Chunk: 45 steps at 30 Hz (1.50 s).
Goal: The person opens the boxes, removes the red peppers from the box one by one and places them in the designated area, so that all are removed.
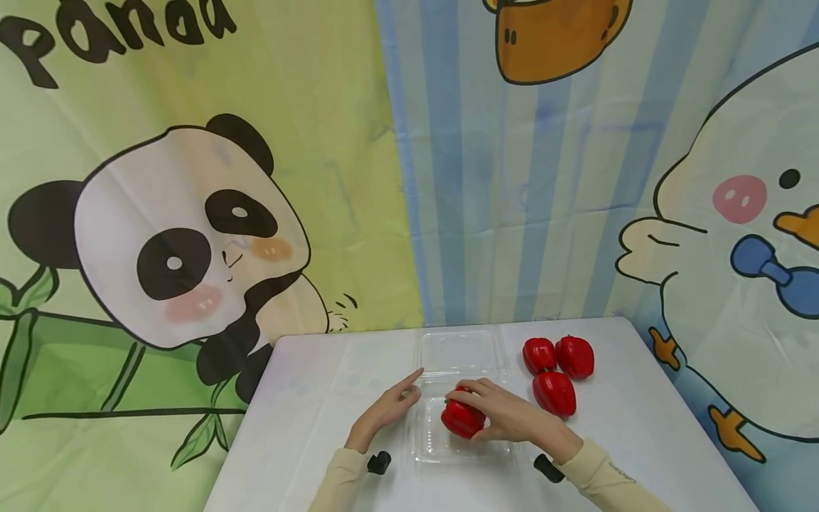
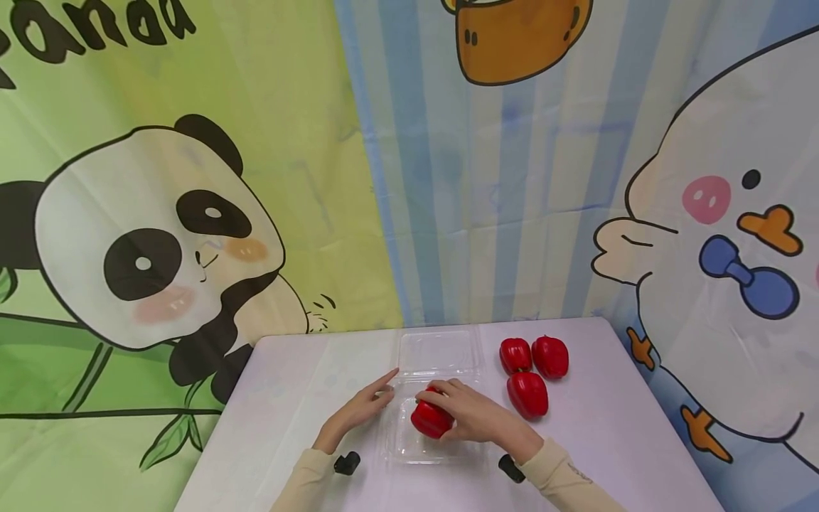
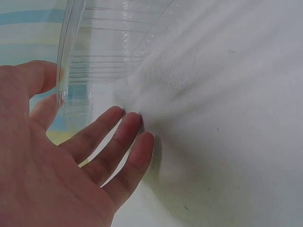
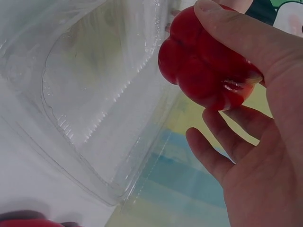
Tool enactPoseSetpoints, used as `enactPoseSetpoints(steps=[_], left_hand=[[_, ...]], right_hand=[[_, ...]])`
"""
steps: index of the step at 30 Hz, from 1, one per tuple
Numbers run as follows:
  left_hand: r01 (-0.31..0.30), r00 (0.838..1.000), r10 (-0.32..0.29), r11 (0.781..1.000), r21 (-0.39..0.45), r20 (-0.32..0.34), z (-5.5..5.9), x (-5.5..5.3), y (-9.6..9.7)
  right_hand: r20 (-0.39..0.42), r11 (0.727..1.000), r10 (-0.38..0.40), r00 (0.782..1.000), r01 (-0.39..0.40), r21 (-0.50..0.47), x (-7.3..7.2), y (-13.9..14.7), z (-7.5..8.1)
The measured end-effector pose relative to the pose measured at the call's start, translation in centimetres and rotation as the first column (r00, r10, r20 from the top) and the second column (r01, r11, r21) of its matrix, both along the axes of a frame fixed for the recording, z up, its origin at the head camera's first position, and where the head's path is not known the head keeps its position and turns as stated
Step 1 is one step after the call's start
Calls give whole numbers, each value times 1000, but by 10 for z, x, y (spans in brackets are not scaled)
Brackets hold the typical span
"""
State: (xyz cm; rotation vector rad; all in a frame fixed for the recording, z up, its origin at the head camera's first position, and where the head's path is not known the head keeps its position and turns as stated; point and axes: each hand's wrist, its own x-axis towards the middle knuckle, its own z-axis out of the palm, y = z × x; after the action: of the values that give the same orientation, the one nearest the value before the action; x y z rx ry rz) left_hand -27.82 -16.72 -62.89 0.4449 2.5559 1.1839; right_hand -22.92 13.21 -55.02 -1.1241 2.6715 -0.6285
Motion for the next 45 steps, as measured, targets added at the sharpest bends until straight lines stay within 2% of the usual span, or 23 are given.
enactPoseSetpoints(steps=[10, 20, 27, 45], left_hand=[[4, 1000, -4, 1000, -9, -11, 3, 0, 1], [0, 1000, 0, 1000, -10, 19, 0, 0, 0], [1, 1000, -1, 1000, -11, 18, 2, -1, 0], [3, 1000, -3, 1000, -7, 18, 0, -1, -1]], right_hand=[[-7, 1000, -15, 1000, 15, 1, 3, 3, 5], [-25, 1000, -12, 1000, 11, -14, 5, 7, 7], [-25, 999, -22, 999, 21, -38, 9, 13, 9], [-54, 996, -57, 997, 54, -65, 6, 31, 14]])
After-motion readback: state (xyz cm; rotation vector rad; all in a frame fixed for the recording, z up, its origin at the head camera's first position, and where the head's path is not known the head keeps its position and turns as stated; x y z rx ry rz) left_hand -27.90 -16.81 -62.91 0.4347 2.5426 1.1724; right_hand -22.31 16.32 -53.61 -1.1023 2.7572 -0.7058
